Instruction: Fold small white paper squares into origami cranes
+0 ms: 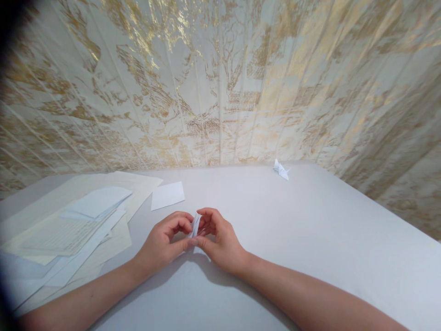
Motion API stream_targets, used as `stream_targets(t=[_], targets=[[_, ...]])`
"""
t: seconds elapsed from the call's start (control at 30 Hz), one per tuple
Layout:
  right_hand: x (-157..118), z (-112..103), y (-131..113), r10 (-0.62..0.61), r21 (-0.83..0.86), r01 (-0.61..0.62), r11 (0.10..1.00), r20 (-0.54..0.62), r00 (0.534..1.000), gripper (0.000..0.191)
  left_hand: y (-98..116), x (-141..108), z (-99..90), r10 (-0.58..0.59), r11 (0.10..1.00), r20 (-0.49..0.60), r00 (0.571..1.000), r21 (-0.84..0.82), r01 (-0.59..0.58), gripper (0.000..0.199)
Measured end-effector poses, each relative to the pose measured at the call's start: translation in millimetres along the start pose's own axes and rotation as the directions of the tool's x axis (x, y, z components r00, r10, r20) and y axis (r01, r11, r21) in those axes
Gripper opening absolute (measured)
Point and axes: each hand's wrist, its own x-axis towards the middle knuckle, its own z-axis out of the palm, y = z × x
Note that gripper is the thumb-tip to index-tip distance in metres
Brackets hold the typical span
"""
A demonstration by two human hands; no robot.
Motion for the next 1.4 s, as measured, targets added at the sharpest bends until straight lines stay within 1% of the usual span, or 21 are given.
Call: stream_targets(t=[0.13,0.27,0.37,0.47,0.53,0.6,0.67,0.77,0.93,1.07,1.13,1.2,1.27,1.3,1.37,1.4], targets=[[-0.3,-0.2,-1.7,-0.029,-0.049,0.029,0.998,-0.001,1.000,0.043,-2.1,-1.1,0.5,-0.017,0.996,-0.011,1.000,-0.090,0.016,0.006],[-1.5,0.6,-1.6,-0.045,-0.144,0.042,0.989,-0.015,0.999,0.039,-3.0,-2.0,1.7,-0.032,0.985,-0.009,0.999,-0.169,0.030,0.002],[-1.6,0.8,0.1,-0.071,-0.225,0.061,0.973,-0.035,0.997,0.036,-3.6,-2.3,1.8,-0.012,0.988,-0.013,1.000,-0.154,0.010,0.002],[-1.6,-0.1,0.5,-0.135,-0.332,0.107,0.937,-0.064,0.989,0.034,-5.5,-3.7,1.0,0.081,0.993,-0.045,0.996,-0.081,-0.084,0.002],[-2.3,-1.4,-0.9,-0.217,-0.408,0.174,0.896,-0.060,0.974,0.035,-7.9,-5.8,0.5,0.171,0.985,-0.070,0.983,-0.019,-0.173,0.007],[-3.6,-2.7,-3.4,-0.300,-0.474,0.250,0.844,-0.031,0.953,0.038,-11.2,-8.4,0.5,0.251,0.968,-0.084,0.964,0.021,-0.250,0.019],[-4.7,-3.7,-6.3,-0.356,-0.522,0.311,0.795,0.013,0.934,0.040,-14.9,-10.9,1.2,0.307,0.952,-0.090,0.947,0.029,-0.306,0.032],[-5.4,-4.5,-9.8,-0.399,-0.551,0.371,0.748,0.074,0.914,0.044,-19.9,-13.0,3.2,0.353,0.936,-0.111,0.929,0.032,-0.352,0.044],[-5.1,-5.0,-11.9,-0.418,-0.556,0.422,0.716,0.142,0.897,0.049,-22.9,-12.4,4.7,0.365,0.930,-0.138,0.921,0.026,-0.365,0.048],[-5.6,-5.1,-12.5,-0.419,-0.571,0.437,0.695,0.173,0.892,0.046,-20.9,-12.2,3.8,0.343,0.939,-0.143,0.929,0.026,-0.342,0.045],[-5.6,-5.1,-13.4,-0.429,-0.585,0.430,0.688,0.151,0.891,0.042,-19.0,-12.8,3.8,0.320,0.947,-0.132,0.938,0.010,-0.321,0.043],[-5.3,-5.1,-14.6,-0.437,-0.596,0.415,0.687,0.116,0.892,0.034,-16.0,-13.6,4.3,0.269,0.960,-0.119,0.956,-0.047,-0.276,0.041],[-4.9,-5.0,-16.0,-0.423,-0.581,0.392,0.714,0.088,0.902,0.022,-11.4,-13.7,5.1,0.172,0.972,-0.107,0.979,-0.142,-0.187,0.036],[-4.7,-4.8,-16.6,-0.397,-0.561,0.367,0.742,0.074,0.915,0.016,-8.4,-13.4,5.4,0.111,0.972,-0.101,0.989,-0.196,-0.129,0.034],[-4.3,-3.8,-17.4,-0.299,-0.499,0.275,0.822,0.033,0.954,0.002,-1.3,-11.9,5.2,-0.019,0.958,-0.082,0.996,-0.288,-0.005,0.030],[-3.9,-3.0,-17.6,-0.227,-0.458,0.207,0.865,0.010,0.974,0.003,2.3,-10.8,4.7,-0.073,0.946,-0.067,0.995,-0.322,0.048,0.029]])
